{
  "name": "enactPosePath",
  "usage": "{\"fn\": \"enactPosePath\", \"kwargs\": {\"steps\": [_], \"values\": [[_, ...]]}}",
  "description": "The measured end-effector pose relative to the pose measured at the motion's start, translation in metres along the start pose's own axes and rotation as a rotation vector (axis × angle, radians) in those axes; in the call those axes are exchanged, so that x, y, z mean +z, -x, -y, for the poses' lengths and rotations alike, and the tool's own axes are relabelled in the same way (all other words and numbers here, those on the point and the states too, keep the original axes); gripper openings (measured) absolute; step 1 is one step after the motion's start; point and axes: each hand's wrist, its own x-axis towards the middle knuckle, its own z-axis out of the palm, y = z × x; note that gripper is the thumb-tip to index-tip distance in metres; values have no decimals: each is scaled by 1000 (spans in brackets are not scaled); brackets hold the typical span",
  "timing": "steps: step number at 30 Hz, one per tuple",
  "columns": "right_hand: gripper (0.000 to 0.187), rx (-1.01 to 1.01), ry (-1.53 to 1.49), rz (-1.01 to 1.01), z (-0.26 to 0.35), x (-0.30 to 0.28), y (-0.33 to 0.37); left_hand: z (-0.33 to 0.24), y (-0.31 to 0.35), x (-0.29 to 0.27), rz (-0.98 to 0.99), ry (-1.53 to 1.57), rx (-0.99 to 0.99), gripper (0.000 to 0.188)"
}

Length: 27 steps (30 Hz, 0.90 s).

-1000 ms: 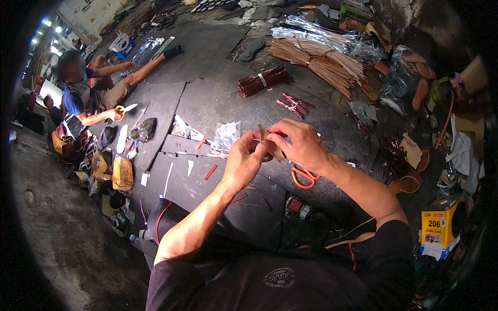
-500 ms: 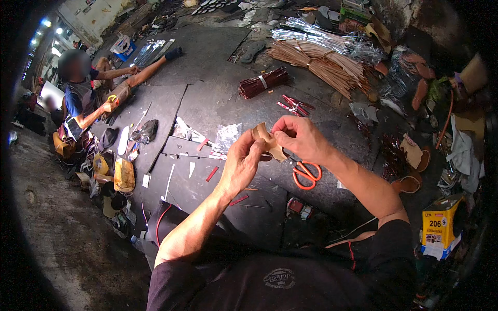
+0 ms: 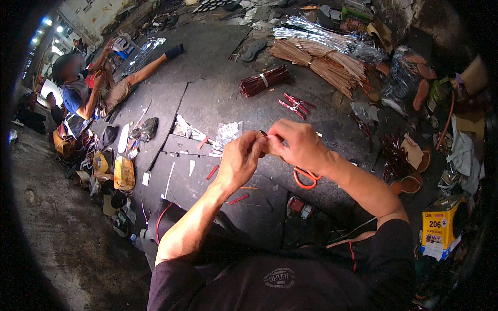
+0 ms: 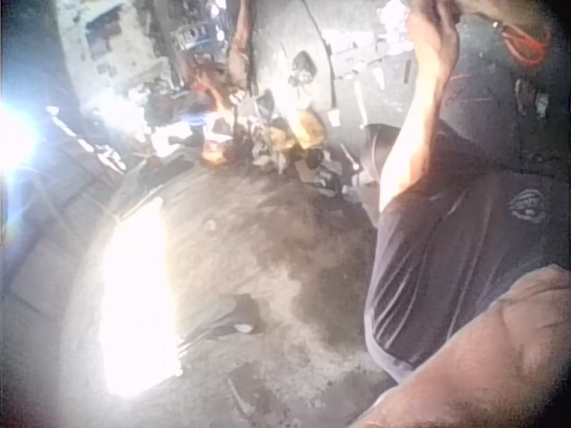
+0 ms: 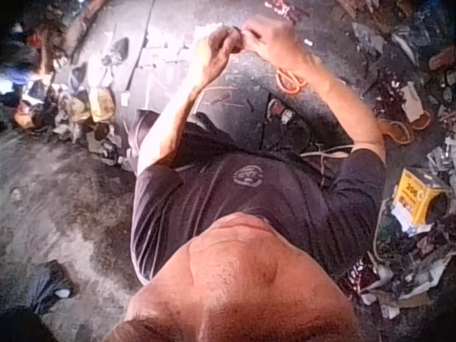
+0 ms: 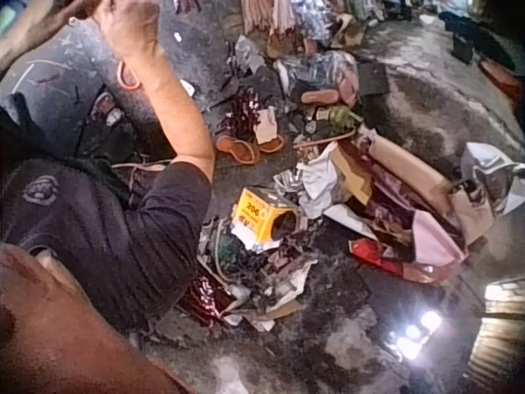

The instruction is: The person sits on the floor and repeatedly picks up red strips, trims them with orange-handled scissors, and places the trimmed pieces on the floor. The person also briefly handles a small brown piece of material.

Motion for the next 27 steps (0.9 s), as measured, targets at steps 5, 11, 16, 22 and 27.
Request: {"fn": "enactPosePath", "kwargs": {"steps": [5,11,16,22,27], "values": [[34,609,-786,171,-36,8,8,-7,-4,-2,71,-60,46,28],[28,423,-324,79,2,8,13,14,-8,10,-133,337,-100,26],[20,493,-352,21,7,7,14,6,-12,18,-233,457,-167,22],[23,628,-866,247,-1,-6,5,17,-13,7,9,610,-255,22],[24,608,-849,179,-5,-2,5,17,-14,3,47,689,-279,25]]}}
